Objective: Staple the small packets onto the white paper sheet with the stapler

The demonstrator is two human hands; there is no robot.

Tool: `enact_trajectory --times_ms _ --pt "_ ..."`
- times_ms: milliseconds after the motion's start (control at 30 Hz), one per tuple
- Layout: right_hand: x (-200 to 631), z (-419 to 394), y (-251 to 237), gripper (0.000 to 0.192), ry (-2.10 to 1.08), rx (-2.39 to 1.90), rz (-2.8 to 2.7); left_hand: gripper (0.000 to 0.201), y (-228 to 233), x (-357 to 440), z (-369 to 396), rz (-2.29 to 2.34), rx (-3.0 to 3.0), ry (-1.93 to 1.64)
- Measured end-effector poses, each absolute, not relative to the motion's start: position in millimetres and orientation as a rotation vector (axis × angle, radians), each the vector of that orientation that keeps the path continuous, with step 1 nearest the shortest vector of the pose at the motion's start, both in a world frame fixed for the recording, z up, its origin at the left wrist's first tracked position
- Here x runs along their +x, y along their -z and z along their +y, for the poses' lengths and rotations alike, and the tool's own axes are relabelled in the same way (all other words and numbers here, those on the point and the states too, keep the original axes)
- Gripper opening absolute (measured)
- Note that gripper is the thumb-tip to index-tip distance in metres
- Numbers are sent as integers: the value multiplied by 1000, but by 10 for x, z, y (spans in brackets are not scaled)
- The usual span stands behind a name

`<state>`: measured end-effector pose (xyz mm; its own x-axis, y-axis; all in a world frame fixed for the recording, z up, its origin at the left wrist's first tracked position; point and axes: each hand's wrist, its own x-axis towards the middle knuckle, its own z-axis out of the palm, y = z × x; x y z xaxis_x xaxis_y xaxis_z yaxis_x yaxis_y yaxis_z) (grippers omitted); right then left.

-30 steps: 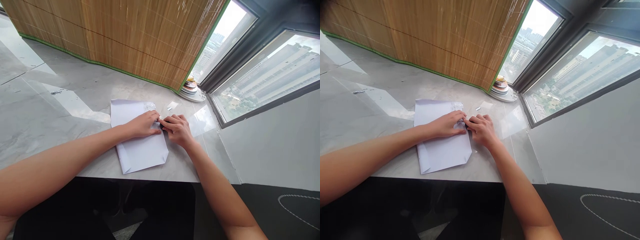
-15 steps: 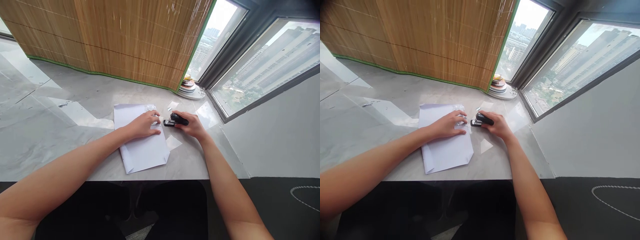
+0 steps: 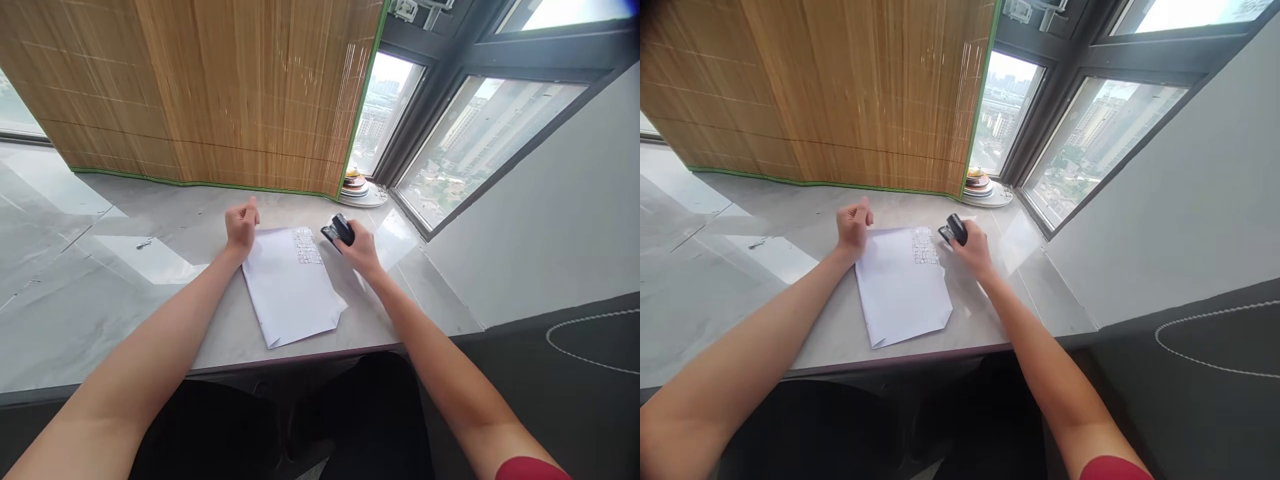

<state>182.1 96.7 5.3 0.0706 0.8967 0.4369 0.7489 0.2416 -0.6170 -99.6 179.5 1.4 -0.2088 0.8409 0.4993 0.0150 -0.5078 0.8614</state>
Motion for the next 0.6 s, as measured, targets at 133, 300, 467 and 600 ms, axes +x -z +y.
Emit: enact_trajectory --times_ms 133,300,467,600 --pt "934 668 -55 29 -360 -1417 -1876 67 4 -1187 1932 810 1024 -1738" --pt "551 468 124 33 -407 -1528 -1915 65 -32 -1261 1912 622 990 -1683" --pt "1094 202 172 34 -355 -1668 -1741 64 -3 -1275 1948 589 935 -1683" --pt "1427 31 123 43 -396 -1783 -1655 64 26 -1271 1967 601 956 -1657"
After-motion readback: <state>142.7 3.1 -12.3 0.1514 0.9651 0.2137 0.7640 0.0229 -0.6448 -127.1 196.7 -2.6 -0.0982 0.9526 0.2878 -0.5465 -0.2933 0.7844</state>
